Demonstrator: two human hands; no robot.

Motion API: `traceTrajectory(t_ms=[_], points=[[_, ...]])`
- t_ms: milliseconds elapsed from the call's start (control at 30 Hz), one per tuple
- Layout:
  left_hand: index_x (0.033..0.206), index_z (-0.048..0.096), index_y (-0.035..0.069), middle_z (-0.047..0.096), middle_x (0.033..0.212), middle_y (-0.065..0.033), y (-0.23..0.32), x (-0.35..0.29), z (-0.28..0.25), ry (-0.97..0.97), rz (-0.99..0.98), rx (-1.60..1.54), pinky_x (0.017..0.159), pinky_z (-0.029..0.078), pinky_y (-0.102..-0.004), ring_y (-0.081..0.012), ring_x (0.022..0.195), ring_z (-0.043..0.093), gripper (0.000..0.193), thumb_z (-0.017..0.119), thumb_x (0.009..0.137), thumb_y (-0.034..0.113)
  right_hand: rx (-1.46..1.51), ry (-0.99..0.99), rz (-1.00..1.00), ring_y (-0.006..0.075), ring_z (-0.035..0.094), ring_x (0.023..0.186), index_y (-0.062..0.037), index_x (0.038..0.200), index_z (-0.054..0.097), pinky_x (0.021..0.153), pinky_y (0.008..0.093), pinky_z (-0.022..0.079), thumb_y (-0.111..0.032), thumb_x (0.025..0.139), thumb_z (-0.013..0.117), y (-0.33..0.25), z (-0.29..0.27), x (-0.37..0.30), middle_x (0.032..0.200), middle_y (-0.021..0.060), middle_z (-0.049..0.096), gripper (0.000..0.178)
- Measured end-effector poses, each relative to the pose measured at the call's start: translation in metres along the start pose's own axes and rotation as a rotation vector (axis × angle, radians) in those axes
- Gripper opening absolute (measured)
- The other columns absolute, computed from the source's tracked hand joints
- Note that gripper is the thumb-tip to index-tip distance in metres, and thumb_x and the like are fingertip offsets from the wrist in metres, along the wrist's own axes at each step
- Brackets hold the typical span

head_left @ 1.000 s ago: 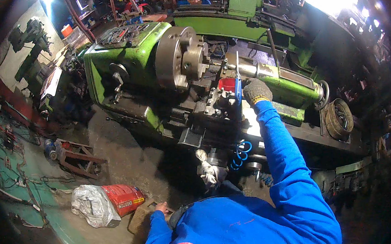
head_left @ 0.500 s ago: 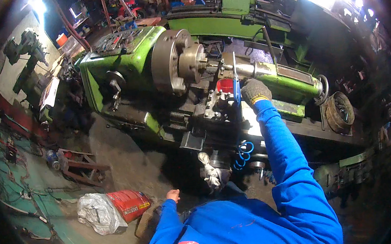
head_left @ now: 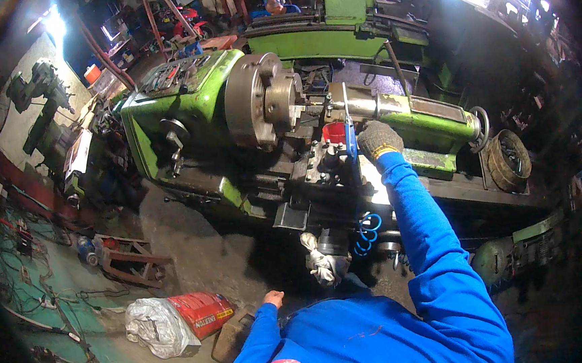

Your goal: The person operates a green metal lathe, adjusting the tool post and carriage while the chuck rotates. They repeatedly engage the cutting tool with the workpiece, withdraw it, and reposition the carriage to continue machining.

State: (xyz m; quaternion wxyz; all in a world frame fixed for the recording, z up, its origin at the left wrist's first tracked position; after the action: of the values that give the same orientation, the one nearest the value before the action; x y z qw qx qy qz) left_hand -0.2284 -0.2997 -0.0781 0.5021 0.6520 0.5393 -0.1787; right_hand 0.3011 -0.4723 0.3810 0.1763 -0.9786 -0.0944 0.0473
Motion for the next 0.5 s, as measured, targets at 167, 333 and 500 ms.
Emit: traceTrajectory(t_ms=[167,333,500], points=[[0.113,0.076,0.002,0.077,0.09,-0.0132,-0.006,0.002,-0.003,0.025,0.02,0.046,0.076,0.058,-0.0392,-0.0238,0.077,0.073,0.039,0.073,0.096,0.038,-0.016,0.001,-0.038,0.0379,0.069,0.119,-0.016,0.115,0.079,0.101,0.0481,0.055,-0.037,0.091,0.061,0.0,-0.001,-0.002,0.125,0.0176,0.073,0.036],[0.113,0.076,0.003,0.076,0.088,-0.0135,-0.006,-0.001,-0.003,0.019,0.041,-0.005,0.073,0.058,-0.039,-0.0234,0.074,0.072,0.039,0.073,0.096,0.038,-0.003,-0.022,-0.024,0.0388,0.068,0.119,-0.014,0.114,0.078,0.101,0.0486,0.055,-0.036,0.09,0.062,-0.004,-0.007,-0.008,0.126,0.0181,0.072,0.037],[0.112,0.076,0.003,0.077,0.092,-0.0155,-0.008,-0.006,0.004,-0.016,0.001,-0.055,0.079,0.058,-0.0401,-0.026,0.08,0.073,0.039,0.072,0.096,0.039,-0.006,-0.014,-0.042,0.0396,0.068,0.117,-0.0134,0.113,0.078,0.101,0.0494,0.054,-0.034,0.089,0.061,-0.009,-0.009,-0.013,0.125,0.0186,0.072,0.037]])
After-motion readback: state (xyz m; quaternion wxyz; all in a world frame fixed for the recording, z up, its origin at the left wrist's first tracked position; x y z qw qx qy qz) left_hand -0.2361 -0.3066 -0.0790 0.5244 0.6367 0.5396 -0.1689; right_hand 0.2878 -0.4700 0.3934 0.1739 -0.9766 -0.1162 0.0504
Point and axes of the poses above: each hand's wrist, its own x-axis towards the middle knuckle, its own z-axis out of the palm, y = z × x, the point moved 3 cm from there along x, towards the middle knuckle
